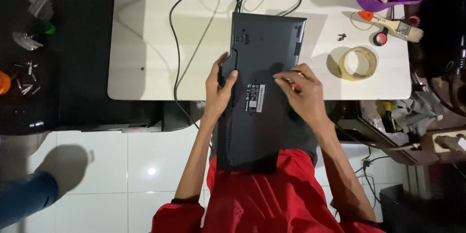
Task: Disassembling a computer keyboard by removing screws from the back panel using a screwdriver.
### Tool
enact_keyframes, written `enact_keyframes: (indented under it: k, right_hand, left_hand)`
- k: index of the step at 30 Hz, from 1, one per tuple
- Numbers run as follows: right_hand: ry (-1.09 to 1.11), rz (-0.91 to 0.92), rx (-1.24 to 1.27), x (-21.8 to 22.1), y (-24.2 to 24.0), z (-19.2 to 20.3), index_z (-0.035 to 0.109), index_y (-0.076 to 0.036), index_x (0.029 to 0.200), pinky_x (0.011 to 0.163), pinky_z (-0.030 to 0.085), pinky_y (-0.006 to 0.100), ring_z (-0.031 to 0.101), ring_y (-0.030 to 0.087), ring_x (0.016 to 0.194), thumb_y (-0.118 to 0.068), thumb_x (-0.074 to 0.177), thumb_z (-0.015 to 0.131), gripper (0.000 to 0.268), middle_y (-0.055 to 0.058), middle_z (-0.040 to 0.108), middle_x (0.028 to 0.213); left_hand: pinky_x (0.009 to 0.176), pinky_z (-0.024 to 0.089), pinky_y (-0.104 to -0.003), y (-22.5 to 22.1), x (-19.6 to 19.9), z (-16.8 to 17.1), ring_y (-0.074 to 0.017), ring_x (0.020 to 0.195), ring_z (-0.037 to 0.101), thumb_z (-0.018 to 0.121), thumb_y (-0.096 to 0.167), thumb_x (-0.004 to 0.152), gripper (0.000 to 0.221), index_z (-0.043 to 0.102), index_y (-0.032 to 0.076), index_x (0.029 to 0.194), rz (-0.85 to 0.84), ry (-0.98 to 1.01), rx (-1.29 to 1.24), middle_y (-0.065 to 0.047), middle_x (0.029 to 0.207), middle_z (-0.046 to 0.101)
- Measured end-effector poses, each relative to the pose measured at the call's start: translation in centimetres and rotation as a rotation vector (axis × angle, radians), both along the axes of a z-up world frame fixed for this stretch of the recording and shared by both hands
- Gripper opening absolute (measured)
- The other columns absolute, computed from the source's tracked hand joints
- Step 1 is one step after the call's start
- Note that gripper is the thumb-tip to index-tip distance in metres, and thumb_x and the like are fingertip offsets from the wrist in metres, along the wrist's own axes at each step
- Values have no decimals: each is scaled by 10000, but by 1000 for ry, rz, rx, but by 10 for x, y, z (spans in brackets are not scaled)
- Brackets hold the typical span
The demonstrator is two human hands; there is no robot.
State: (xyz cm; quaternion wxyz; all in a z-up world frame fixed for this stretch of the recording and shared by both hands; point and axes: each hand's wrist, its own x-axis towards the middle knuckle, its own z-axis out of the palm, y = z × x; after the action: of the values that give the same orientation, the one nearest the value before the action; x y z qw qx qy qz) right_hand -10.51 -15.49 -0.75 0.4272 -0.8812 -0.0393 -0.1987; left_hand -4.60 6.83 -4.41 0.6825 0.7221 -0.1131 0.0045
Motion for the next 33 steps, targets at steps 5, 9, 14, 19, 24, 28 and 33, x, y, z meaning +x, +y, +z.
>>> enact_keyframes:
  k: [5, 9, 14, 19, 24, 28, 33]
  right_hand:
    - [-63, 55, -99, 6, 20, 0, 815, -129, 1011, 617, 585, 354, 699, 292, 695, -85, 931, 801, 92, 98, 659, 909]
    - [-114, 34, -211, 6, 17, -9, 812, -178, 1015, 597, 585, 341, 718, 266, 710, -134, 958, 772, 83, 39, 668, 960]
    - [-155, 13, -334, 3, 11, -11, 807, -186, 1002, 563, 578, 314, 717, 243, 679, -126, 951, 781, 82, 13, 658, 963]
    - [-199, 49, -426, -1, 5, -20, 799, -209, 1038, 554, 575, 306, 709, 240, 669, -112, 953, 757, 136, 7, 654, 975]
    - [-59, 61, -315, 3, 9, -8, 808, -195, 989, 567, 584, 338, 721, 264, 732, -125, 945, 760, 95, -5, 682, 976]
    - [39, 97, -297, 14, 5, 11, 793, -167, 1015, 589, 588, 471, 702, 360, 796, -159, 922, 774, 94, 68, 705, 1008]
    - [12, 135, -358, 20, 1, 7, 799, -189, 987, 635, 584, 407, 723, 300, 752, -167, 901, 781, 91, 18, 741, 1006]
  left_hand:
    - [1132, 417, -521, -6, 10, -13, -333, 1351, 547, 701, 242, 1011, 561, 486, 80, 1504, -36, -1, -88, -213, 1426, 584]
    - [1132, 421, -509, -15, 9, -9, -340, 1342, 551, 679, 223, 1022, 553, 475, 87, 1518, -76, 19, -91, -212, 1411, 592]
    - [1110, 422, -579, -17, 7, 5, -438, 1327, 546, 682, 225, 1020, 599, 424, 79, 1540, -122, 7, -72, -272, 1400, 566]
    - [1077, 445, -583, -10, 23, -14, -421, 1295, 571, 783, 296, 969, 659, 474, 66, 1504, -220, 85, -133, -265, 1367, 590]
    - [869, 574, -481, -9, 34, 31, -387, 1129, 692, 920, 441, 731, 725, 689, 19, 1272, -368, 540, -3, -233, 1185, 710]
    - [821, 568, -477, -24, 40, 33, -348, 1061, 700, 987, 459, 583, 875, 680, -35, 1236, -315, 566, 73, -245, 1104, 703]
    - [941, 521, -541, -20, 39, 13, -434, 1186, 652, 979, 407, 665, 799, 665, 53, 1309, -291, 365, 70, -254, 1214, 691]
